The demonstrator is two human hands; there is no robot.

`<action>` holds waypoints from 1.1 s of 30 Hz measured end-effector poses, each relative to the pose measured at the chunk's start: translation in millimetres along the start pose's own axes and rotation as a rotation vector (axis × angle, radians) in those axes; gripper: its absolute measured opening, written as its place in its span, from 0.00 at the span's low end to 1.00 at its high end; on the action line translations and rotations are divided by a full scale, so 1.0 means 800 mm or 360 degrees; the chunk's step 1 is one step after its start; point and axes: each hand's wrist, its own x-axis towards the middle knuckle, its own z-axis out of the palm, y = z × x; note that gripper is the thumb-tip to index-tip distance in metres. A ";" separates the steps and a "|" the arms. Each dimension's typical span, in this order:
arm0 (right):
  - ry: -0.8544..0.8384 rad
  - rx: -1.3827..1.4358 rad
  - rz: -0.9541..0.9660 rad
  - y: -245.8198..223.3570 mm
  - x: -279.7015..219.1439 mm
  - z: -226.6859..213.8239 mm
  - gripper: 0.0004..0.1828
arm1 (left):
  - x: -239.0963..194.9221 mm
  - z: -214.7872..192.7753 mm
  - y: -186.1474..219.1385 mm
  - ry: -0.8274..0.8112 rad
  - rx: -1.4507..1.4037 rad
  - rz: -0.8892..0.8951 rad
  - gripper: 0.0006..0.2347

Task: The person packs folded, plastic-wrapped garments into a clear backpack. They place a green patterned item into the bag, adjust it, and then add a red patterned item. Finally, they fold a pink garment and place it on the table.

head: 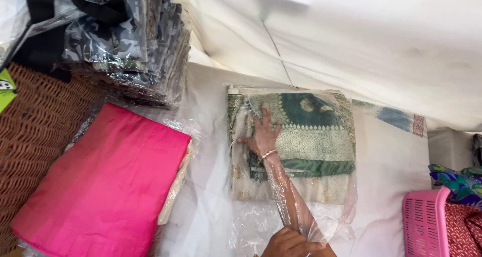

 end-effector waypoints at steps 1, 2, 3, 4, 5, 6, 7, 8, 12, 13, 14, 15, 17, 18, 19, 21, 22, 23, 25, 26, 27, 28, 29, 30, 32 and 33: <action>-0.0001 -0.0001 -0.0007 0.002 0.002 -0.003 0.71 | -0.001 0.002 -0.001 0.0006 0.0004 -0.0002 0.13; 0.0050 0.0046 -0.0026 0.004 0.004 -0.006 0.69 | -0.001 0.004 -0.003 -0.0001 0.0001 0.0001 0.13; 0.0101 0.0091 -0.0042 0.007 0.006 -0.009 0.68 | -0.002 0.007 -0.005 -0.0008 -0.0005 0.0005 0.13; 0.0100 0.0089 -0.0046 0.007 0.017 -0.007 0.68 | 0.001 0.005 -0.005 -0.0004 -0.0004 0.0005 0.13; 0.0093 0.0138 -0.0047 0.007 0.027 -0.004 0.68 | 0.003 0.003 -0.004 -0.0008 -0.0020 0.0024 0.13; 0.0087 0.0186 -0.0047 0.008 0.037 -0.002 0.69 | 0.007 0.002 -0.004 -0.0013 -0.0037 0.0043 0.12; 0.0085 0.0189 -0.0046 -0.002 0.045 -0.008 0.69 | 0.017 -0.010 0.001 -0.0015 -0.0036 0.0040 0.12; -0.0055 0.0091 0.0020 -0.012 0.052 -0.015 0.64 | 0.029 -0.022 0.007 -0.0004 -0.0074 0.0053 0.12; -0.0350 -0.0148 -0.0006 -0.034 0.053 -0.030 0.53 | 0.040 -0.040 0.010 -0.0061 -0.0182 0.0093 0.14; -0.0347 -0.0143 0.0010 -0.024 0.037 -0.037 0.53 | 0.034 -0.035 0.011 -0.0075 -0.0191 0.0097 0.14; -0.0287 -0.0050 -0.0182 -0.015 0.022 -0.043 0.48 | 0.029 -0.031 0.011 -0.0138 -0.0170 0.0107 0.14; -0.0218 0.0039 -0.0375 -0.006 0.008 -0.051 0.43 | 0.025 -0.028 0.010 -0.0199 -0.0149 0.0124 0.14; 0.0134 -0.0380 -0.0527 0.051 -0.019 -0.020 0.40 | 0.018 -0.022 0.007 -0.0216 -0.0112 0.0136 0.13; 0.0478 -0.0800 -0.0686 0.081 -0.032 -0.004 0.38 | 0.016 -0.017 0.004 -0.0221 -0.0068 0.0137 0.13; 0.0472 -0.0813 -0.0682 0.092 -0.037 -0.037 0.38 | 0.018 -0.017 0.004 -0.0217 -0.0081 0.0141 0.13; 0.0217 -0.0772 -0.0179 0.113 -0.050 -0.099 0.40 | 0.017 -0.015 0.004 -0.0121 -0.0060 0.0110 0.12; 0.0205 -0.0780 -0.0171 0.138 -0.039 -0.102 0.40 | 0.015 -0.012 0.005 -0.0122 -0.0076 0.0106 0.12; 0.0219 -0.0791 -0.0006 0.161 -0.026 -0.105 0.41 | 0.013 -0.012 0.005 -0.0133 -0.0061 0.0095 0.12; 0.0233 -0.0801 0.0172 0.194 -0.014 -0.103 0.43 | 0.007 -0.007 0.003 -0.0154 -0.0052 0.0090 0.12; 0.0233 -0.0548 0.0265 0.202 -0.015 -0.098 0.43 | 0.002 -0.003 0.001 -0.0181 -0.0038 0.0089 0.12; 0.0247 -0.0295 0.0345 0.209 -0.009 -0.097 0.43 | 0.001 0.001 -0.004 -0.0199 -0.0013 0.0097 0.12; 0.0261 -0.0295 0.0349 0.216 -0.002 -0.093 0.43 | 0.002 0.004 -0.009 -0.0202 -0.0010 0.0111 0.12; 0.0327 -0.0188 0.0327 0.223 -0.003 -0.085 0.43 | -0.001 0.008 -0.009 -0.0196 0.0015 0.0111 0.11; 0.0393 -0.0081 0.0306 0.230 -0.004 -0.076 0.44 | -0.005 0.012 -0.009 -0.0190 0.0039 0.0111 0.11; 0.0433 -0.0017 0.0267 0.242 0.003 -0.061 0.44 | -0.007 0.015 -0.015 -0.0187 0.0071 0.0126 0.11; 0.0470 0.0041 0.0222 0.248 0.007 -0.054 0.45 | -0.008 0.018 -0.017 -0.0175 0.0102 0.0138 0.11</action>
